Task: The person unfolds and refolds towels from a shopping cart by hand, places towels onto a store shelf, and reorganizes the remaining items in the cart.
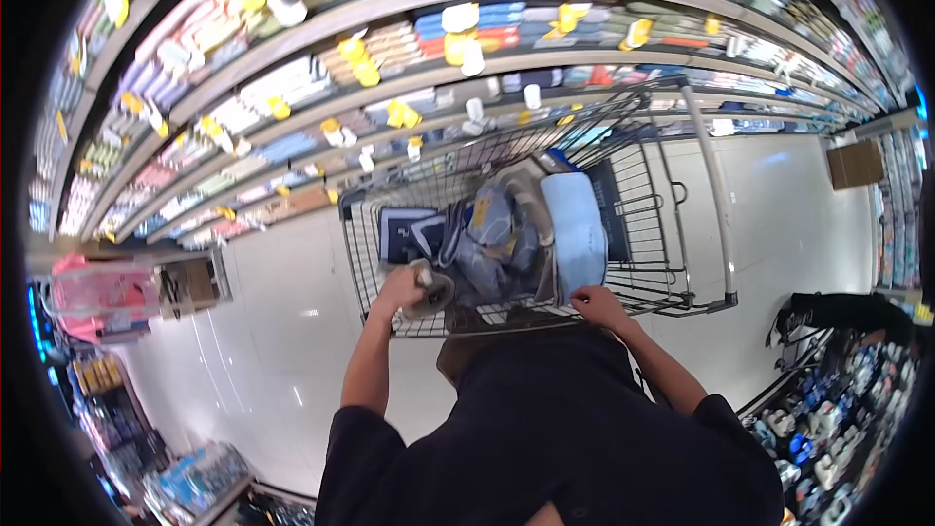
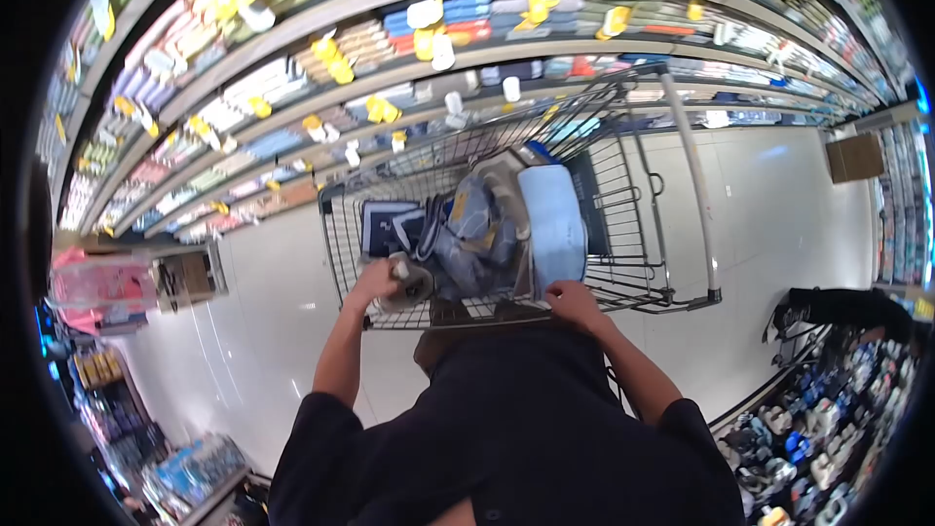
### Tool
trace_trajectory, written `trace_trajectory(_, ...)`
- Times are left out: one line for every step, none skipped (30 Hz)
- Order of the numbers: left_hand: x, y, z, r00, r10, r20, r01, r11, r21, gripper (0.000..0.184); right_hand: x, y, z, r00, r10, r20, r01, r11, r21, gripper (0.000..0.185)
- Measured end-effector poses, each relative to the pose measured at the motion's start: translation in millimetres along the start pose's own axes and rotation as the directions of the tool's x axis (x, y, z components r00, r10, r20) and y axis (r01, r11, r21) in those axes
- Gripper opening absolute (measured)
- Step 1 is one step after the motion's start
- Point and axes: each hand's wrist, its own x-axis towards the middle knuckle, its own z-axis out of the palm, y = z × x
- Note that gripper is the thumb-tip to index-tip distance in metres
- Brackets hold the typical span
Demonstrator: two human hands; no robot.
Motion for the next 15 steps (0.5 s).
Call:
trace_trajectory(-20, 57, -41, 0.997, -0.073, -0.016, 0.073, 0.997, -0.013, 0.039, 6, -2, -4, 0.994, 0.0, 0.113, -0.018, 0.987, 0.161, 0.029)
trace_trajectory(-33, 82, -55, 0.994, -0.067, -0.083, 0.049, 0.979, -0.199, 0.037, 11, -7, -8, 0.972, -0.026, 0.232, -0.049, 0.949, 0.313, 0.034)
trace_trajectory(-43, 100, -63, 0.987, -0.077, -0.145, 0.016, 0.925, -0.379, 0.034, 12, -27, -24, 0.959, -0.07, 0.274, -0.047, 0.915, 0.401, 0.041)
trace_trajectory(-49, 117, -68, 0.987, -0.072, -0.146, 0.014, 0.931, -0.364, 0.034, 12, -48, -38, 0.941, -0.122, 0.315, -0.049, 0.873, 0.485, 0.05)
trace_trajectory(-53, 133, -72, 0.971, -0.037, -0.238, -0.109, 0.814, -0.571, 0.034, 15, -57, -35, 0.932, -0.218, 0.29, 0.001, 0.802, 0.598, 0.056)
trace_trajectory(-56, 148, -75, 0.942, -0.027, -0.335, -0.24, 0.642, -0.728, 0.034, 19, -65, -31, 0.915, -0.312, 0.254, 0.05, 0.714, 0.698, 0.062)
trace_trajectory(-60, 167, -81, 0.939, -0.031, -0.341, -0.24, 0.652, -0.72, 0.034, 22, -82, -37, 0.912, -0.325, 0.25, 0.059, 0.707, 0.705, 0.062)
trace_trajectory(-61, 186, -87, 0.927, -0.057, -0.37, -0.285, 0.535, -0.795, 0.034, 23, -96, -42, 0.891, -0.403, 0.209, 0.082, 0.596, 0.799, 0.063)
trace_trajectory(-62, 198, -89, 0.916, -0.089, -0.39, -0.325, 0.405, -0.855, 0.035, 23, -109, -46, 0.869, -0.467, 0.162, 0.09, 0.472, 0.877, 0.063)
trace_trajectory(-59, 202, -84, 0.923, -0.104, -0.37, -0.318, 0.331, -0.888, 0.039, 26, -115, -47, 0.867, -0.468, 0.169, 0.079, 0.465, 0.882, 0.063)
trace_trajectory(-57, 207, -77, 0.924, -0.108, -0.366, -0.313, 0.335, -0.889, 0.039, 32, -120, -50, 0.838, -0.507, 0.203, -0.092, 0.236, 0.967, 0.06)
trace_trajectory(-52, 215, -74, 0.91, -0.13, -0.394, -0.347, 0.282, -0.895, 0.039, 37, -124, -55, 0.807, -0.551, 0.213, -0.259, -0.007, 0.966, 0.057)
trace_trajectory(-48, 219, -72, 0.895, -0.149, -0.421, -0.383, 0.23, -0.895, 0.039, 36, -131, -62, 0.809, -0.552, 0.201, -0.251, -0.015, 0.968, 0.057)
trace_trajectory(-40, 215, -65, 0.877, -0.182, -0.444, -0.391, 0.264, -0.882, 0.045, 34, -138, -71, 0.853, -0.485, 0.192, -0.197, 0.041, 0.98, 0.054)
trace_trajectory(-37, 217, -62, 0.879, -0.169, -0.445, -0.391, 0.275, -0.878, 0.045, 30, -145, -79, 0.893, -0.415, 0.174, -0.147, 0.097, 0.984, 0.051)
